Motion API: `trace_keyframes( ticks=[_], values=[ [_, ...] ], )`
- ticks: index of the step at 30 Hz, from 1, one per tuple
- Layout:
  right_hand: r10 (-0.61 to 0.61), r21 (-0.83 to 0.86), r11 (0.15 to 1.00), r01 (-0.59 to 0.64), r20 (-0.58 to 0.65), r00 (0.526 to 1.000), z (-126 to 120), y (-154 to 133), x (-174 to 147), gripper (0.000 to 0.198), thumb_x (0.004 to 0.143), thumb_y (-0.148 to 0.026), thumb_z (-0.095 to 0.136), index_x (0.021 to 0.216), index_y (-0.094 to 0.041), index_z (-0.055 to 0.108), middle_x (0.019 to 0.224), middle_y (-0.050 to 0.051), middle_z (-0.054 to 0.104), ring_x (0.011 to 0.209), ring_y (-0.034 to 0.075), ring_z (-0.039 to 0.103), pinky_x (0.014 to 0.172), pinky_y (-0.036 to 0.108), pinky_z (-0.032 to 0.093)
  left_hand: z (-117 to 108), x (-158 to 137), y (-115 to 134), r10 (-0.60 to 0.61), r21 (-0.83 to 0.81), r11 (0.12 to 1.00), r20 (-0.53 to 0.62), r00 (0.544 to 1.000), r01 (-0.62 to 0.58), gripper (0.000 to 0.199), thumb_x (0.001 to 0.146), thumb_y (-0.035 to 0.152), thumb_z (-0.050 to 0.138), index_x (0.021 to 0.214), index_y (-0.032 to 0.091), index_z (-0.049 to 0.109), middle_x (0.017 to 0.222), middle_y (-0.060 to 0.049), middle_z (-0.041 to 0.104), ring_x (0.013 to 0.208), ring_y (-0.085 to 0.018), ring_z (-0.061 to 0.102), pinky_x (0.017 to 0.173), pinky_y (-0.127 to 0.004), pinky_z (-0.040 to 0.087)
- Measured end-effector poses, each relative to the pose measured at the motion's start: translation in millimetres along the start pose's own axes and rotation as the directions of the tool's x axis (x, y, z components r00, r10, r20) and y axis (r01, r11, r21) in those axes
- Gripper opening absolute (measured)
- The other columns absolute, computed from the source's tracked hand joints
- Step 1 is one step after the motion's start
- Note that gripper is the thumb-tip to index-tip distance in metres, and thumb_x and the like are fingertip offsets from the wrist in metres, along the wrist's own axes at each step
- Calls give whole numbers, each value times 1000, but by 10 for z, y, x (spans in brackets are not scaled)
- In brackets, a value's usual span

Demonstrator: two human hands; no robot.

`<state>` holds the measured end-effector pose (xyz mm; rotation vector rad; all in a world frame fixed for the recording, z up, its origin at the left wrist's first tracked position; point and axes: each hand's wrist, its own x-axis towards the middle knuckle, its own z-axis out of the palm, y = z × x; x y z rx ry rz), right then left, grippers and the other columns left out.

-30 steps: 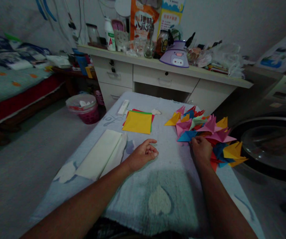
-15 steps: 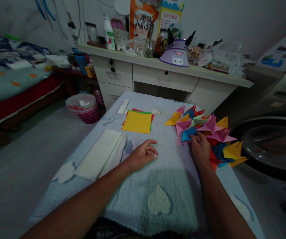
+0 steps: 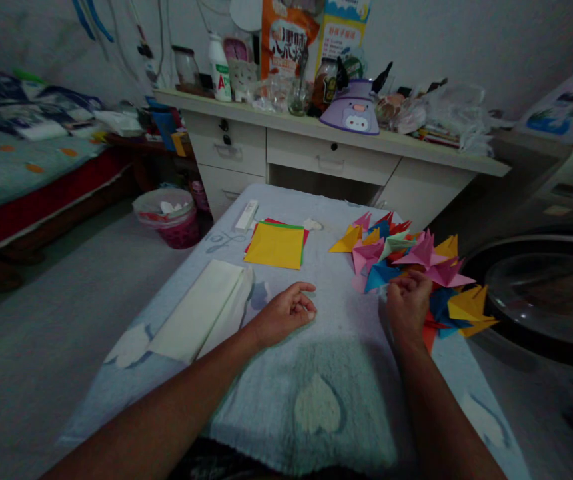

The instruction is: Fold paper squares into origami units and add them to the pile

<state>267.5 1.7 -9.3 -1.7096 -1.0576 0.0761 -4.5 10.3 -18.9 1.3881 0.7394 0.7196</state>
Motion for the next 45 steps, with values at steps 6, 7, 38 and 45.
trace_keyframes(
  ticks=[6, 7, 38, 45],
  values=[
    [-179, -61, 972, 227, 433, 883, -35, -350, -161, 20, 81, -28, 50, 96, -18, 59, 78, 4, 63, 69, 18, 60, 65, 31, 47, 19, -5, -41, 12, 85, 996, 10, 1000, -13, 38, 78, 29, 63, 114, 18, 56, 92, -3, 60, 69, -10, 51, 65, -24, 40],
    [-211, -62, 954, 293, 557, 803, -40, -414, -195, 20, 82, -28, 51, 97, -18, 60, 80, 5, 64, 70, 19, 60, 66, 32, 48, 25, -11, -35, 11, 122, 992, 10, 1000, -12, 33, 79, 28, 62, 110, 18, 59, 89, -2, 60, 69, -10, 51, 64, -24, 40],
    [-353, -115, 818, 564, 674, 649, 492, -299, -601, 25, 88, -26, 55, 110, -18, 63, 115, 11, 59, 105, 27, 51, 95, 43, 41, -500, 348, 406, 159, 995, 103, -5, 987, -12, 40, 83, 24, 60, 121, 15, 55, 130, -14, 57, 123, -28, 51, 103, -41, 38],
    [-350, -110, 825, 554, 670, 654, 506, -282, -592, 24, 87, -27, 56, 109, -20, 63, 115, 11, 59, 104, 28, 51, 94, 44, 41, -799, 618, 193, 139, 992, 120, -49, 989, 33, 65, 79, 47, 67, 131, 15, 46, 142, -17, 47, 131, -30, 44, 108, -42, 35]
  ],
)
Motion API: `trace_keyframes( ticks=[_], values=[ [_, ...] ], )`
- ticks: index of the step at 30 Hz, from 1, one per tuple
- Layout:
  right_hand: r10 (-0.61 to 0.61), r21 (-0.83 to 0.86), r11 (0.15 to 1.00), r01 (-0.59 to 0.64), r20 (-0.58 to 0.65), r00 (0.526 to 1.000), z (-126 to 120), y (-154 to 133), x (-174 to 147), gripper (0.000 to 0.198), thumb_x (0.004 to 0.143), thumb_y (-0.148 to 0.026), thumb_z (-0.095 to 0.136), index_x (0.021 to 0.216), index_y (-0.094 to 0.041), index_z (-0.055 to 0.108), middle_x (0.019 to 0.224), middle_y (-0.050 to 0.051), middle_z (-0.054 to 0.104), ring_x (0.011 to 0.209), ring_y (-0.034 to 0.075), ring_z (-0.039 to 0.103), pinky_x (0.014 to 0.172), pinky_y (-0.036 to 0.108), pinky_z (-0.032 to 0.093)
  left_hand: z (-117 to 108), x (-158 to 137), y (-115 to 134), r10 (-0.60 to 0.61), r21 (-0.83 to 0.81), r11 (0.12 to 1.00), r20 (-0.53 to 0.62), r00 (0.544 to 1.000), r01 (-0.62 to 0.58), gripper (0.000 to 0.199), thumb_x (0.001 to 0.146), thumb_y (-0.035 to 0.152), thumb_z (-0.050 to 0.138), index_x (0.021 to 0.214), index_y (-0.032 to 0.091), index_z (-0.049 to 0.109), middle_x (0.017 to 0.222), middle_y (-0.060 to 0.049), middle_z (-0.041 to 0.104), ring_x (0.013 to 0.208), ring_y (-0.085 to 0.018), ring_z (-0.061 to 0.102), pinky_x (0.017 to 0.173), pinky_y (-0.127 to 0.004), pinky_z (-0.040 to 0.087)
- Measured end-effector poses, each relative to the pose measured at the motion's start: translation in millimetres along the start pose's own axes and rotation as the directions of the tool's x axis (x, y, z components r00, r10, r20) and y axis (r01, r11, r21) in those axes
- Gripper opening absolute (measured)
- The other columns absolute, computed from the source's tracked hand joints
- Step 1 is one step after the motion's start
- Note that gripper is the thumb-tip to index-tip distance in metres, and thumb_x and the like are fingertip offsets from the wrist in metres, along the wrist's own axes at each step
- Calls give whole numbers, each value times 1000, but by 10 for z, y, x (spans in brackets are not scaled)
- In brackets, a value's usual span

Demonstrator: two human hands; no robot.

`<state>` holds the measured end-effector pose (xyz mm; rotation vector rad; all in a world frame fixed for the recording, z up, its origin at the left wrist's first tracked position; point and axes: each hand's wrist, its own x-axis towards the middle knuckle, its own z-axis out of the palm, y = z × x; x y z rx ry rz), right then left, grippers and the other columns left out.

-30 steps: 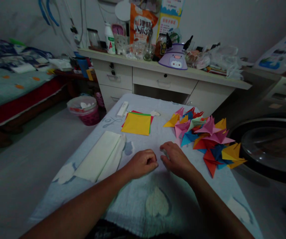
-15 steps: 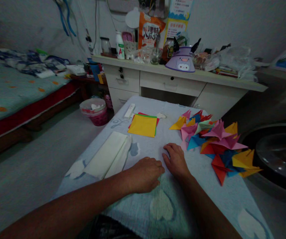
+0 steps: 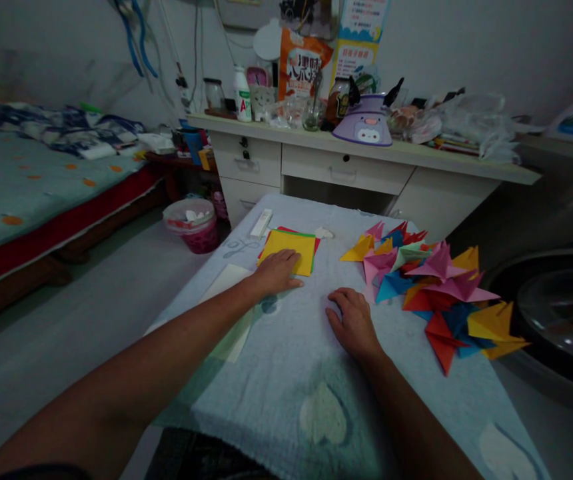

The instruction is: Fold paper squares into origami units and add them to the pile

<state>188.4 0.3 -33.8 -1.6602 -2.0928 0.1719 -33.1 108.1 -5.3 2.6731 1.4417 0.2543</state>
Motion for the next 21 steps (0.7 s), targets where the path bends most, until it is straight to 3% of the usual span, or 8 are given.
trace_keyframes(
  ticks=[9, 15, 21],
  values=[
    [-2, 25, 1000, 2, 0, 1000, -11, -15, -10, 24, 86, -26, 56, 109, -18, 63, 114, 11, 59, 105, 28, 51, 94, 44, 41, 55, 163, -63, -69, -10, 998, 17, 997, 69, 27, 92, 37, 50, 111, 20, 61, 116, -10, 66, 108, -24, 62, 89, -33, 47],
    [-5, 20, 1000, 5, -5, 1000, 7, 11, -6, 24, 86, -26, 57, 108, -19, 63, 114, 11, 59, 104, 27, 52, 93, 44, 42, 18, 201, -146, -165, -25, 986, -18, 986, 165, 32, 93, 21, 42, 120, 15, 58, 108, -14, 70, 95, -24, 67, 79, -31, 49],
    [-4, 24, 1000, 5, -5, 1000, 5, 12, -8, 24, 86, -27, 57, 108, -19, 63, 114, 11, 59, 105, 27, 52, 93, 44, 42, -56, 169, -152, -287, -84, 957, -170, 943, 277, 34, 91, 17, 40, 118, 16, 62, 100, -12, 72, 88, -24, 68, 75, -31, 49]
  ],
)
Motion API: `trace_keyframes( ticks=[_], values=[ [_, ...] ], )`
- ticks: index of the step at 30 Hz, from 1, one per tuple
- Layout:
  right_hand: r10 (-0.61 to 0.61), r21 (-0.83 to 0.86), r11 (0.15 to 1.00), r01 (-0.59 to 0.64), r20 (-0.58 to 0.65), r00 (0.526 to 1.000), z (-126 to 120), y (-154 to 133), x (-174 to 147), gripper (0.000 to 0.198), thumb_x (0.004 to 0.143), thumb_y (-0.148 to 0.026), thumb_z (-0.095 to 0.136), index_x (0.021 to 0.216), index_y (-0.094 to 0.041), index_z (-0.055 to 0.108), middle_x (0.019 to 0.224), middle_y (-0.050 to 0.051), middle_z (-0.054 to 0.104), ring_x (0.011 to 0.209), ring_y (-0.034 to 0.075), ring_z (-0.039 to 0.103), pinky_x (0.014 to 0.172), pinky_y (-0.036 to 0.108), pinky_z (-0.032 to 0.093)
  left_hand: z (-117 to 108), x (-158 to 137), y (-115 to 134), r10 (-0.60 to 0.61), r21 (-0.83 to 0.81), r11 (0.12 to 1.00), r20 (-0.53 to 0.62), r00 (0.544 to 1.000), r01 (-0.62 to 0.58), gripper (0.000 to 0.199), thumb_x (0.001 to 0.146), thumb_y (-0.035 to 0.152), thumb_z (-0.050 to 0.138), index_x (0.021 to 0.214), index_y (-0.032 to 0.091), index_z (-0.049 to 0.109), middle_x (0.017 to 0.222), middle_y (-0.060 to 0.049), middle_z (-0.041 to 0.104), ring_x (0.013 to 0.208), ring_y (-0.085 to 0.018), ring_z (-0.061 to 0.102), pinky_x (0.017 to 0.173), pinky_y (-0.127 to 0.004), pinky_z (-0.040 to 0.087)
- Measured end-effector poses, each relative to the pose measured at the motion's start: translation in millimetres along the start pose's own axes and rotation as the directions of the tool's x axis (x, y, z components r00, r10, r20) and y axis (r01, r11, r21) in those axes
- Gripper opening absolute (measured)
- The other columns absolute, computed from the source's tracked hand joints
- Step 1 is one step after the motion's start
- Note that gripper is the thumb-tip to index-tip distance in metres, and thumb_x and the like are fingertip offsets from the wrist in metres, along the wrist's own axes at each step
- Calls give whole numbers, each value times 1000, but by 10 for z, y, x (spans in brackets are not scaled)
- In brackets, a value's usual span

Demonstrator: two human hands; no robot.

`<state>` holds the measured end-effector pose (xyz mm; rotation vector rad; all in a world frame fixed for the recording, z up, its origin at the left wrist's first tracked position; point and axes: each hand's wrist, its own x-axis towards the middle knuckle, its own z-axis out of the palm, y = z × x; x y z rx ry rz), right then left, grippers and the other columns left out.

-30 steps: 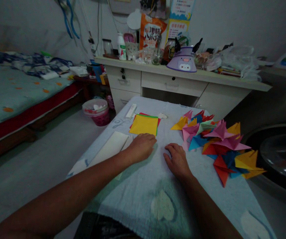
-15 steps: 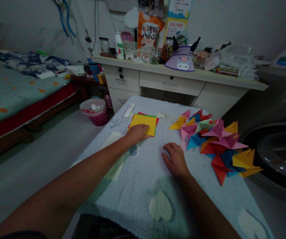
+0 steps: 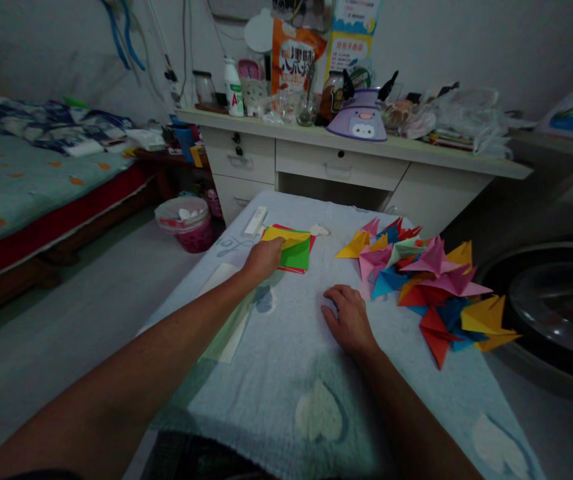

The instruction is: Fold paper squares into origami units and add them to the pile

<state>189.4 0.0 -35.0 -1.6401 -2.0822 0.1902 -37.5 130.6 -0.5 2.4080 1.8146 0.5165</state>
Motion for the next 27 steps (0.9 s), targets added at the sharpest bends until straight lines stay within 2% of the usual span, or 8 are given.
trace_keyframes(
  ticks=[5, 8, 10, 15, 18, 21, 24, 27],
  values=[
    [7, 71, 997, -5, -30, 1000, 28, 20, 3, 24, 85, -26, 55, 107, -19, 62, 112, 12, 60, 104, 28, 53, 93, 47, 43, -275, -197, 240, -24, -90, 996, -168, 985, 9, 35, 95, 22, 36, 120, 20, 61, 97, -6, 72, 86, -20, 66, 76, -28, 47],
    [89, 222, 974, -41, -211, 973, 40, 82, 7, 43, 84, -31, 56, 125, -17, 51, 122, 15, 55, 112, 28, 51, 97, 48, 42, -420, -456, 472, 21, -354, 923, -342, 940, -149, 30, 93, 22, 42, 114, 19, 64, 88, -3, 70, 78, -16, 64, 74, -25, 46],
    [181, 368, 928, -52, -325, 928, 19, 134, 11, 62, 83, -35, 57, 139, -18, 35, 135, 17, 47, 124, 28, 46, 100, 48, 41, -449, -658, 617, 5, -499, 845, -351, 936, -191, 27, 94, 25, 43, 110, 19, 64, 82, -1, 68, 73, -14, 62, 72, -24, 46],
    [338, 693, 718, -56, -277, 899, -119, 189, 23, 61, 86, -30, 41, 144, -24, 22, 140, 14, 47, 127, 25, 48, 97, 45, 43, -301, -1017, 813, -119, -851, 525, -117, 986, -38, 23, 92, 35, 48, 93, 19, 64, 74, 0, 64, 68, -15, 59, 63, -24, 47],
    [403, 829, 553, -88, -174, 898, -193, 157, 23, 56, 84, -29, 42, 138, -22, 31, 122, 13, 58, 104, 23, 61, 83, 37, 49, -169, -1068, 826, -91, -981, 187, 40, 995, 57, 28, 90, 35, 49, 109, 19, 62, 91, -3, 70, 82, -18, 65, 74, -29, 52],
    [440, 877, 459, -142, -85, 894, -225, 122, 25, 47, 81, -33, 53, 126, -22, 44, 90, 3, 60, 72, 15, 60, 65, 27, 47, -53, -1059, 800, -104, -992, 3, 127, 986, 129, 35, 87, 33, 52, 117, 17, 58, 98, -6, 71, 87, -20, 68, 79, -33, 53],
    [442, 865, 468, -181, -52, 896, -215, 117, 33, 45, 79, -35, 61, 120, -21, 48, 73, -5, 52, 57, 11, 49, 54, 22, 38, 47, -1056, 755, -169, -987, 9, 159, 973, 163, 49, 82, 27, 56, 129, 20, 45, 106, -8, 70, 88, -19, 69, 78, -34, 54],
    [421, 808, 549, -217, -43, 906, -186, 144, 38, 48, 79, -35, 61, 121, -20, 46, 72, -5, 52, 56, 10, 49, 50, 21, 35, 131, -1075, 706, -225, -973, 165, 122, 967, 161, 71, 79, 18, 55, 141, 25, 23, 113, -7, 67, 91, -17, 68, 78, -32, 54]
  ],
)
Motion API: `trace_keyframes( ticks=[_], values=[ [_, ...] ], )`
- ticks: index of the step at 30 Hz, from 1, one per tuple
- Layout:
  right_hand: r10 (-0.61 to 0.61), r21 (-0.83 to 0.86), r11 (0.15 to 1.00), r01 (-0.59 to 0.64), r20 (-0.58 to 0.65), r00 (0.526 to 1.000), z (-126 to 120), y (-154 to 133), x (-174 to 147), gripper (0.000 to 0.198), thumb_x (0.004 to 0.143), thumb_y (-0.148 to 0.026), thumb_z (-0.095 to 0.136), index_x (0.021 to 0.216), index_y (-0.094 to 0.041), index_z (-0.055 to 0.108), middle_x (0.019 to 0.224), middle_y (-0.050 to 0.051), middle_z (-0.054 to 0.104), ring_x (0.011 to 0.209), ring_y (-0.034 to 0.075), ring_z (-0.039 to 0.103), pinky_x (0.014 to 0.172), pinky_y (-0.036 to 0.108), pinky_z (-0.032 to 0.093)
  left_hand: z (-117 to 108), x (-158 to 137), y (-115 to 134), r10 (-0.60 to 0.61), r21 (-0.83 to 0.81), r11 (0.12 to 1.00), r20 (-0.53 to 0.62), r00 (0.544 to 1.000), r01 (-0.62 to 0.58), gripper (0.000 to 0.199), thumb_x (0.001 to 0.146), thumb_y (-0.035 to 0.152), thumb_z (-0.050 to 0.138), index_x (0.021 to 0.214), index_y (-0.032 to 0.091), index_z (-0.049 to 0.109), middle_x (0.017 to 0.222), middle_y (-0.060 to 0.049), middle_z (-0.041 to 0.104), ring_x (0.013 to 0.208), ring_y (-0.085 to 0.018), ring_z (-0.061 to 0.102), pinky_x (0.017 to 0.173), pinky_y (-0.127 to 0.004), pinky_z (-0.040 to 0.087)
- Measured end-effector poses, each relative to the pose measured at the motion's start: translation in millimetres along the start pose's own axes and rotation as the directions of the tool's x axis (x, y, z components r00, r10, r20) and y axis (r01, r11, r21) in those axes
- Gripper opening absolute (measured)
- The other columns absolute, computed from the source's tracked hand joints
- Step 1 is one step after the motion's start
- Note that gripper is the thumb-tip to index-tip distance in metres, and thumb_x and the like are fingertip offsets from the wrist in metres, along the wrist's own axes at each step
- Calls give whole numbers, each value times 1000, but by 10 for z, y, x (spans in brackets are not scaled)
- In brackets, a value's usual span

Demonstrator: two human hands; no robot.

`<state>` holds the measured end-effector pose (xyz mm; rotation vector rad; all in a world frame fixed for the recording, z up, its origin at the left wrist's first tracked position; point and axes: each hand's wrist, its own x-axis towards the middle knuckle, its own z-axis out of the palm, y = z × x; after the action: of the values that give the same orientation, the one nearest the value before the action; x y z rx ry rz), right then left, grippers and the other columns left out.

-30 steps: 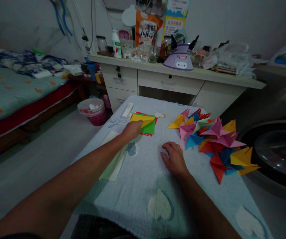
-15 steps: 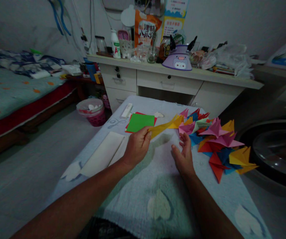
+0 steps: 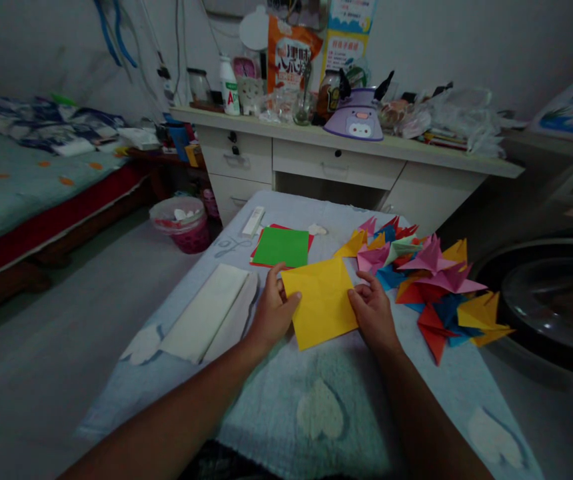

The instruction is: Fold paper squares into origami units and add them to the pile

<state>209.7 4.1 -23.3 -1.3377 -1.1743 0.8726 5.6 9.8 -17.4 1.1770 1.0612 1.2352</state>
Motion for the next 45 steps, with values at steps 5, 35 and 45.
trace_keyframes(
  ticks=[5, 35, 45],
  values=[
    [-60, -275, 960, 60, 10, 998, -22, 51, 5, 48, 81, -34, 58, 124, -18, 47, 71, -3, 56, 57, 13, 52, 50, 23, 38, -62, -20, -84, 113, 390, 913, 35, 993, -117, 70, 76, 10, 53, 140, 29, 32, 122, -6, 59, 111, -20, 59, 95, -37, 50],
    [-374, -761, 526, 380, 195, 907, -117, -33, 3, 21, 84, -22, 51, 101, -18, 63, 102, 11, 65, 99, 28, 54, 90, 44, 41, -91, -79, -129, 175, 836, 446, 267, 948, -318, 44, 79, 26, 63, 122, 20, 55, 148, -15, 34, 139, -34, 29, 111, -55, 27],
    [-96, -638, 502, 584, 630, 771, -185, -285, -239, 69, 74, -43, 69, 133, -14, 51, 138, 18, 53, 128, 33, 48, 107, 50, 35, -152, 23, -111, 228, 757, 595, 163, 960, -269, 33, 80, 11, 50, 110, 21, 60, 135, -10, 45, 127, -24, 47, 107, -41, 40]
  ],
)
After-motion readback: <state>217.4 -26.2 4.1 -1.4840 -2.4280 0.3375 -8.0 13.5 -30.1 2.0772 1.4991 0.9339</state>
